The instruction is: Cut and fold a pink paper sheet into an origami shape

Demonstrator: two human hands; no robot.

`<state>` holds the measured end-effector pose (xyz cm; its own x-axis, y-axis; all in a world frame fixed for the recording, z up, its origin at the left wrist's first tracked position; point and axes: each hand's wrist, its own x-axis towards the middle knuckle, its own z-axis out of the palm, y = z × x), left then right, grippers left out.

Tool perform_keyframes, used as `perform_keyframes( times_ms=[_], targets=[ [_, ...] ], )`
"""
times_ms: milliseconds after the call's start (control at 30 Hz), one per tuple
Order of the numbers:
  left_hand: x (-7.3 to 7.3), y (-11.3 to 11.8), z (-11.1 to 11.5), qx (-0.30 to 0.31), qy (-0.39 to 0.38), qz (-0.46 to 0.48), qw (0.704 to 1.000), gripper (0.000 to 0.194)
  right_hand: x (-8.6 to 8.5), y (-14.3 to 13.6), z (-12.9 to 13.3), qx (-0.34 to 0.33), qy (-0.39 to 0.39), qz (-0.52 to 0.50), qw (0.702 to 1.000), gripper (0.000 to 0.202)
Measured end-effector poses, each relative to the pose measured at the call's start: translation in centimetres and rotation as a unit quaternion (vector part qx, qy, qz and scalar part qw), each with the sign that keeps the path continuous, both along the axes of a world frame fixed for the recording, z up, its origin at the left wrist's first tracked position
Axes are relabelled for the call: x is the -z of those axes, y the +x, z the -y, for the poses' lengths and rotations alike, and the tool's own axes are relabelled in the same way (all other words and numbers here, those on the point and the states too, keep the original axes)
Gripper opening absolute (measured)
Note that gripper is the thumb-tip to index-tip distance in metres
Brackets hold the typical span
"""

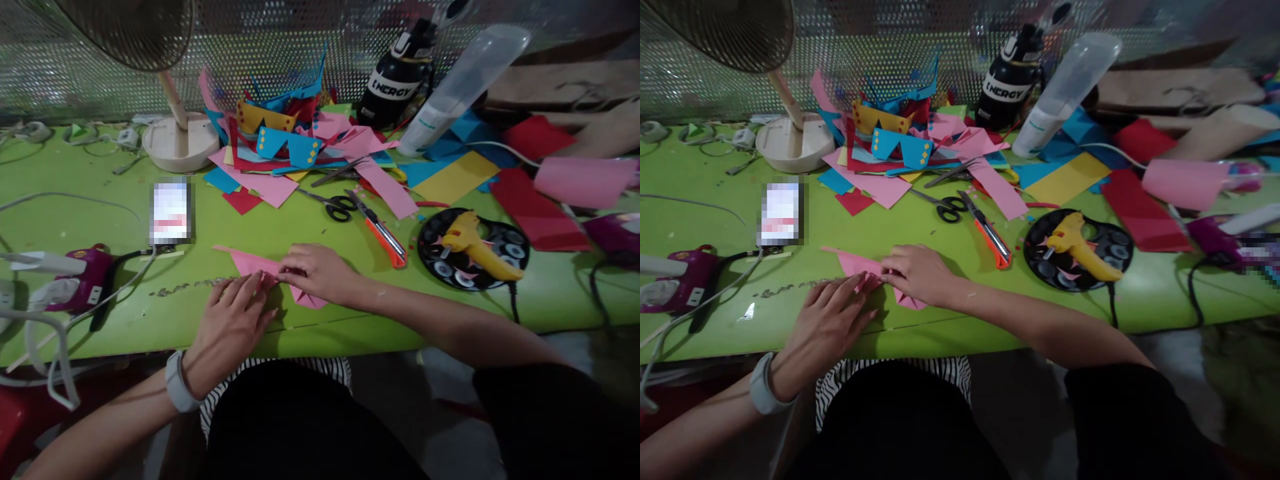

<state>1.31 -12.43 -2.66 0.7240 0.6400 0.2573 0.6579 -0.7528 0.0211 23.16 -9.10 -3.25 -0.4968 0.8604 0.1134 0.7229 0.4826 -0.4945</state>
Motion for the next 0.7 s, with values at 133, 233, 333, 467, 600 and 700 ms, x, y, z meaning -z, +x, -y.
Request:
perform_keyframes(
  times_ms=[133,233,333,467,600,700],
  targets=[
    [0.3,-0.1,0.8,-0.011,0.004,-0.008,1.000,0.042,-0.1,0.0,0.0,0.001,-0.002,0.002,1.000,0.021],
    [0.4,-0.1,0.9,-0.011,-0.001,-0.009,1.000,0.045,-0.2,-0.1,0.0,0.001,-0.010,0.003,1.000,0.020],
    [0.4,0.0,0.8,-0.011,-0.004,-0.009,1.000,0.049,-0.2,-0.2,0.0,0.003,-0.013,-0.001,1.000,0.019],
    [0.5,0.0,0.7,-0.007,-0.012,-0.009,1.000,0.053,-0.4,0.0,-0.1,0.017,-0.029,-0.033,0.999,0.014],
    [0.5,0.0,0.8,-0.013,-0.022,-0.011,1.000,0.055,-0.9,0.8,-0.1,0.044,-0.026,-0.101,0.994,0.015],
    [0.5,0.1,0.8,-0.016,-0.027,-0.018,0.999,0.057,-1.3,1.4,-0.1,0.042,0.042,-0.105,0.993,0.021]
  ],
)
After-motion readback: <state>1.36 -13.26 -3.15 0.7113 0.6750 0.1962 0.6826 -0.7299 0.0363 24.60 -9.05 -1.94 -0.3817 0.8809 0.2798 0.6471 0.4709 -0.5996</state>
